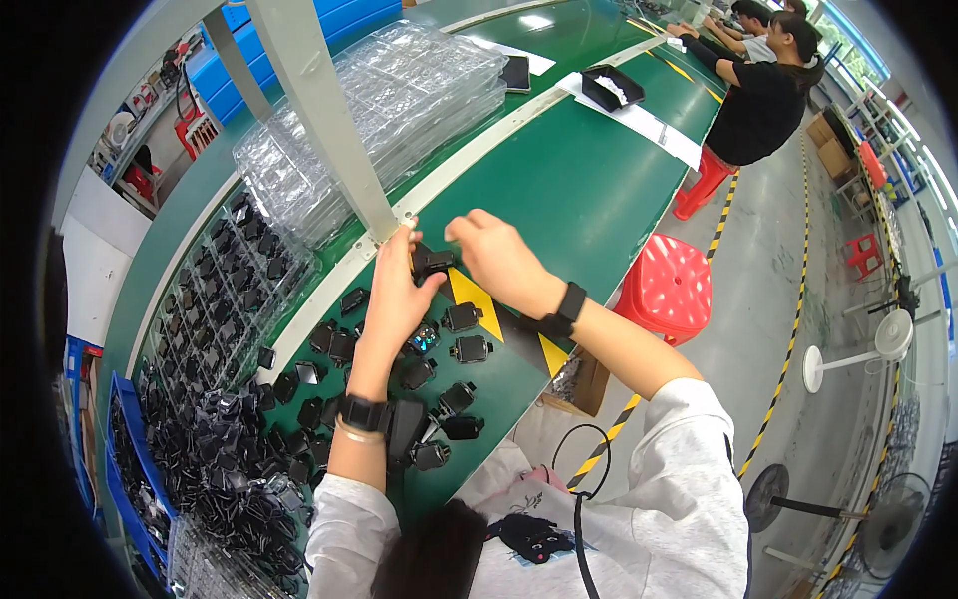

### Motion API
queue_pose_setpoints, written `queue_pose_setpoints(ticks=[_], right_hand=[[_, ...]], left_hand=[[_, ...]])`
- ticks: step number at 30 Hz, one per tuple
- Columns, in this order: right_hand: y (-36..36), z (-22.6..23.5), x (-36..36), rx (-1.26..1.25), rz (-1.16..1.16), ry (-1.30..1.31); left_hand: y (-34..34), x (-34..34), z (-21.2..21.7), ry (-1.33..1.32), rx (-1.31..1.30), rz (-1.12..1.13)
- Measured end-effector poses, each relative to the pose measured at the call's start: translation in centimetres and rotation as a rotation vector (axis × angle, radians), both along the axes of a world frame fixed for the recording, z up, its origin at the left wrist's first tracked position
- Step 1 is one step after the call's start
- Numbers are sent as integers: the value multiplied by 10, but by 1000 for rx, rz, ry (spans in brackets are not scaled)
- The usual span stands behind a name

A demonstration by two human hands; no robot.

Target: Assemble and inspect smartwatch components on a production line.

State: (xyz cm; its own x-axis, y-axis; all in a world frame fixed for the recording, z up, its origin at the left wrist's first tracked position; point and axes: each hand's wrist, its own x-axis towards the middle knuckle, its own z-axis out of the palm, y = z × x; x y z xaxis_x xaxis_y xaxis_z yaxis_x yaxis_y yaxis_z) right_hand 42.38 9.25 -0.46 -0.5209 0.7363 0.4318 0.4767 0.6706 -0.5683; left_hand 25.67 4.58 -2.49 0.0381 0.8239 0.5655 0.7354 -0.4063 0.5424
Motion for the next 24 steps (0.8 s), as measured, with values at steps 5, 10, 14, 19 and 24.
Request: queue_pose_setpoints(ticks=[5, 10, 14, 19, 24], right_hand=[[-4, -18, -10, 259, 165, -136], [12, -15, -6, 91, 215, -256], [19, 6, -17, -463, -121, -117], [19, -1, -15, -423, 30, 151], [-5, -12, -47, 74, 347, -116]], left_hand=[[24, -8, -13, -136, -417, -57], [23, -7, 3, -155, -565, -93], [13, -12, -3, -107, -451, -88], [-8, -37, 2, -5, -243, 7], [-18, -58, -15, -12, -236, -21]])
